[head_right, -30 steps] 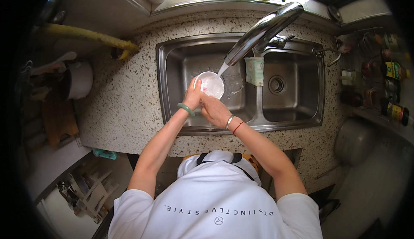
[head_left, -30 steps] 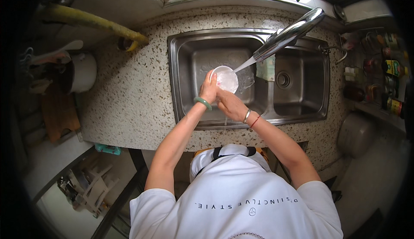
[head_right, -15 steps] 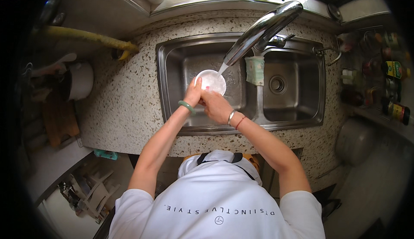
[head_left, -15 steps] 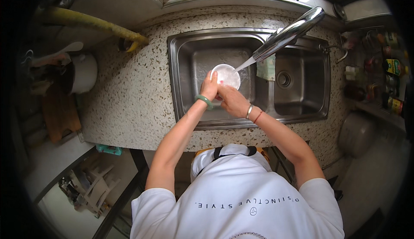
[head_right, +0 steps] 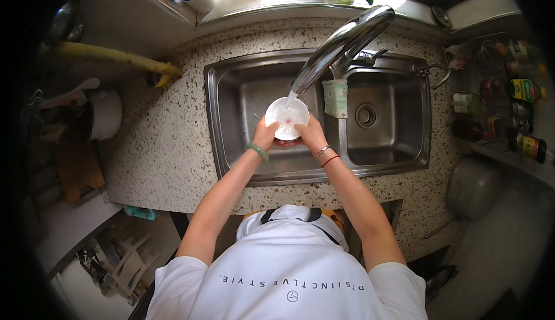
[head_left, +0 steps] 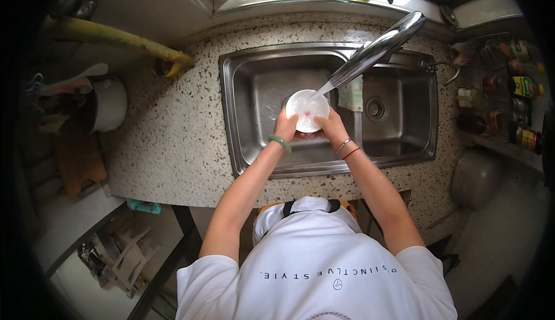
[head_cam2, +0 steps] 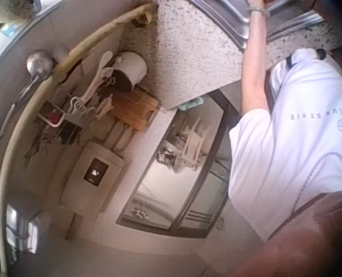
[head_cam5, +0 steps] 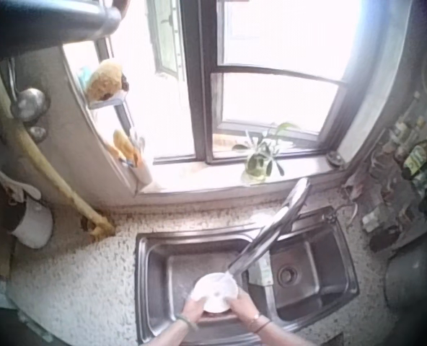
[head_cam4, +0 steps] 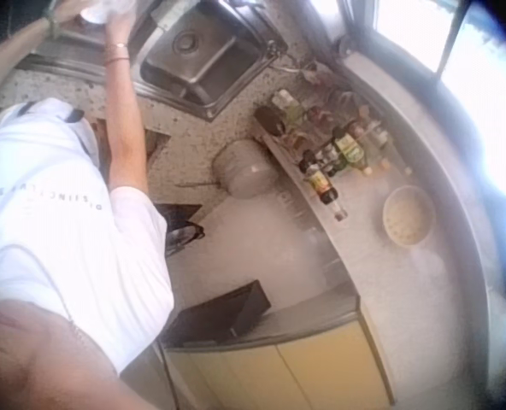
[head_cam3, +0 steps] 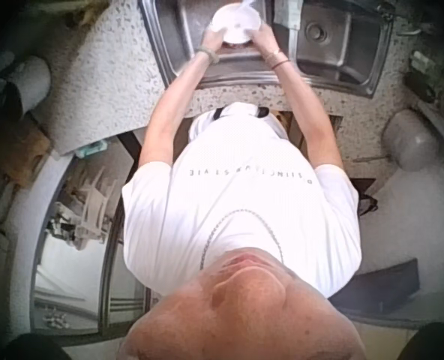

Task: The person washes a small white bowl and a black wok in the kitchen sink using running water. They then place the wok on the gas stove, turn on the burner, and cover it with a lid. Finally, the person opens the refrigerator drawer and retrieves a plastic bag containing frozen food items.

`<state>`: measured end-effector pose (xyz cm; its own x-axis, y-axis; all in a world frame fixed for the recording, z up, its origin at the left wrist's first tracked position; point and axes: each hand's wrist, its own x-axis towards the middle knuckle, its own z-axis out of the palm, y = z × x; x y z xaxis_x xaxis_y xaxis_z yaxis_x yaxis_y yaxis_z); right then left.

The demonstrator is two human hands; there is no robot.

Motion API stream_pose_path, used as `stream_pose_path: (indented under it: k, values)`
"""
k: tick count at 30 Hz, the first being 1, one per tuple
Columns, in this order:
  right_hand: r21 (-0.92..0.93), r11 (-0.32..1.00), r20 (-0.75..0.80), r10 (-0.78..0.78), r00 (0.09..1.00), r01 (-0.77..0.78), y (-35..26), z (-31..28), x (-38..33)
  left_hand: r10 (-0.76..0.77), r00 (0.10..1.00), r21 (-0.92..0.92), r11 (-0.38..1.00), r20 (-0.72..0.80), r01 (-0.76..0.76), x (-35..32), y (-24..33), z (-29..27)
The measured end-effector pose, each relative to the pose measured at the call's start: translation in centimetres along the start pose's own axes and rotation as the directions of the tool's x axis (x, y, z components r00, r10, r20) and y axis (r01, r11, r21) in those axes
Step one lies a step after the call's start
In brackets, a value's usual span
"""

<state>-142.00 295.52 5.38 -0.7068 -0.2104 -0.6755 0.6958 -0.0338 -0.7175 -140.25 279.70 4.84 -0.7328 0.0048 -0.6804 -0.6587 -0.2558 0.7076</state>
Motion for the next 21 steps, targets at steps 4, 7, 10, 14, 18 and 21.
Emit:
stream_pose_path:
  k: [4, 7, 10, 14, 18, 21]
  values:
    - [0.042, 0.998, -0.034, 0.044, 0.998, -0.042, -0.1, -1.5, 1.1, -0.103, 0.992, 0.006, 0.995, 0.071, 0.103, 0.0, 1.4, -0.8]
    - [0.079, 0.996, -0.065, -0.034, 0.997, 0.039, -1.1, -1.3, 1.4, -0.168, 0.982, -0.081, 0.981, 0.086, 0.175, 0.2, 0.7, -1.3]
    - [0.185, 0.975, -0.15, -0.097, 0.984, 0.124, -1.3, 0.3, 1.5, 0.037, 0.998, -0.067, 0.997, -0.06, -0.041, 0.4, 0.4, 0.0]
    - [0.261, 0.962, -0.138, -0.047, 0.989, 0.082, -1.7, 1.4, 1.0, 0.216, 0.971, 0.085, 0.975, -0.1, -0.207, 0.1, 0.6, -0.1]
    - [0.299, 0.954, -0.046, 0.002, 0.999, 0.012, -1.7, -0.2, 1.8, -0.102, 0.995, -0.022, 0.995, 0.002, 0.102, 0.5, 1.2, -1.7]
    - [0.199, 0.979, -0.09, -0.02, 0.996, 0.038, -2.4, 0.0, 1.5, -0.096, 0.995, -0.062, 0.993, 0.014, 0.097, 0.8, 0.4, -1.6]
